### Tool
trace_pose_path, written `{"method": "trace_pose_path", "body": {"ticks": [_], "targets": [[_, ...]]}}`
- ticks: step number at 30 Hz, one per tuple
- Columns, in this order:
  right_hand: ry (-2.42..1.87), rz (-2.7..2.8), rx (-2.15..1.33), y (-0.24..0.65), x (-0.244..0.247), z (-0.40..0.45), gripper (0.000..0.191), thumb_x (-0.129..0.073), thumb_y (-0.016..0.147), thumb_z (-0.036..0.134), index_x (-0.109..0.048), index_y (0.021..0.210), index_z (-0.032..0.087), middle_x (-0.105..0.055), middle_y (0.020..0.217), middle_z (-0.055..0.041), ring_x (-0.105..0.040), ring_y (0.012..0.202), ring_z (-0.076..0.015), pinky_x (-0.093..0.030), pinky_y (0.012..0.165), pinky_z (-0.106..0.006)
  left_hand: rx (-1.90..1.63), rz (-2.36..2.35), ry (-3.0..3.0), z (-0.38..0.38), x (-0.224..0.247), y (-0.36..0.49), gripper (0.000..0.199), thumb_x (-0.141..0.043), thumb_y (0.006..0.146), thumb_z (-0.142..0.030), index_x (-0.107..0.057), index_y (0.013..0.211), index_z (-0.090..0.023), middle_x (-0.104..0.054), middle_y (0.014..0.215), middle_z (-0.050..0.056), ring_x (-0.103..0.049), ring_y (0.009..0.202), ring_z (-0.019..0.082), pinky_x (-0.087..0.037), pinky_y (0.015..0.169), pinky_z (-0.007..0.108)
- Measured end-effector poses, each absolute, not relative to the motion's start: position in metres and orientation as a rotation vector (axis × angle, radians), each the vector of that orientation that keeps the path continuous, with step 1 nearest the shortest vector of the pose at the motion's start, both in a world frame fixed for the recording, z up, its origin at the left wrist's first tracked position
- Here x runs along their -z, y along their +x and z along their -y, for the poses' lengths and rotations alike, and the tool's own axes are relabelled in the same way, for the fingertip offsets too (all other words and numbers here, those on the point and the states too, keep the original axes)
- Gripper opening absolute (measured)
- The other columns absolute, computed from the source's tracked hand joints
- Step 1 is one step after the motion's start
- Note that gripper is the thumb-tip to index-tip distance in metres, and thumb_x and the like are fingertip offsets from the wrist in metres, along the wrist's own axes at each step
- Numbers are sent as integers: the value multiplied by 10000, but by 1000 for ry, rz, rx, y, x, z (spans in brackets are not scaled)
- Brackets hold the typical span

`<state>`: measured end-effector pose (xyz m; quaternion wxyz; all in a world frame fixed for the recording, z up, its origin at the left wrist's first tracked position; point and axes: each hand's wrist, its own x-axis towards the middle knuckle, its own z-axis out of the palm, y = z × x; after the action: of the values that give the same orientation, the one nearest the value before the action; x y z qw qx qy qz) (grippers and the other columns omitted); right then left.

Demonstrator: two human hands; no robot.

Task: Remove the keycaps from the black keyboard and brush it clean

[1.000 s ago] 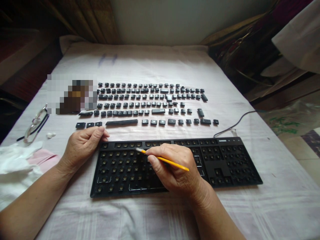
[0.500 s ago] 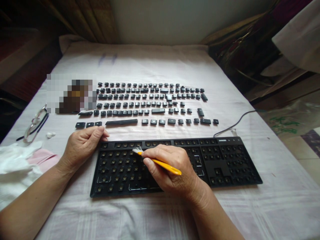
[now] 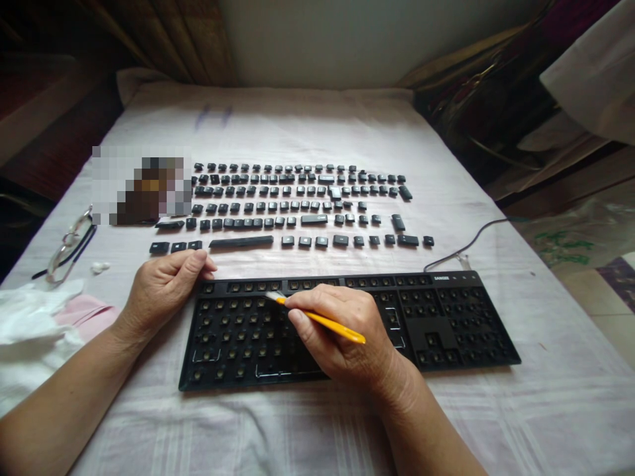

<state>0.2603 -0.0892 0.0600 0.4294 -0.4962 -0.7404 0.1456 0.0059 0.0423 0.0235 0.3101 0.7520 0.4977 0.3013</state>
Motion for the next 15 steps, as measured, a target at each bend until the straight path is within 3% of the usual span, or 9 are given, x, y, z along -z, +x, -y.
{"method": "trace_pose_path", "body": {"ticks": [15], "targets": [[-1191, 1854, -418, 259, -59, 89, 149, -605, 909, 91, -712, 951, 185, -803, 816, -57, -758, 664, -143, -604, 643, -217, -787, -1322, 1979, -42, -22, 5, 360, -552, 912, -444, -726, 705, -207, -713, 620, -10, -669, 603, 158, -504, 640, 262]]}}
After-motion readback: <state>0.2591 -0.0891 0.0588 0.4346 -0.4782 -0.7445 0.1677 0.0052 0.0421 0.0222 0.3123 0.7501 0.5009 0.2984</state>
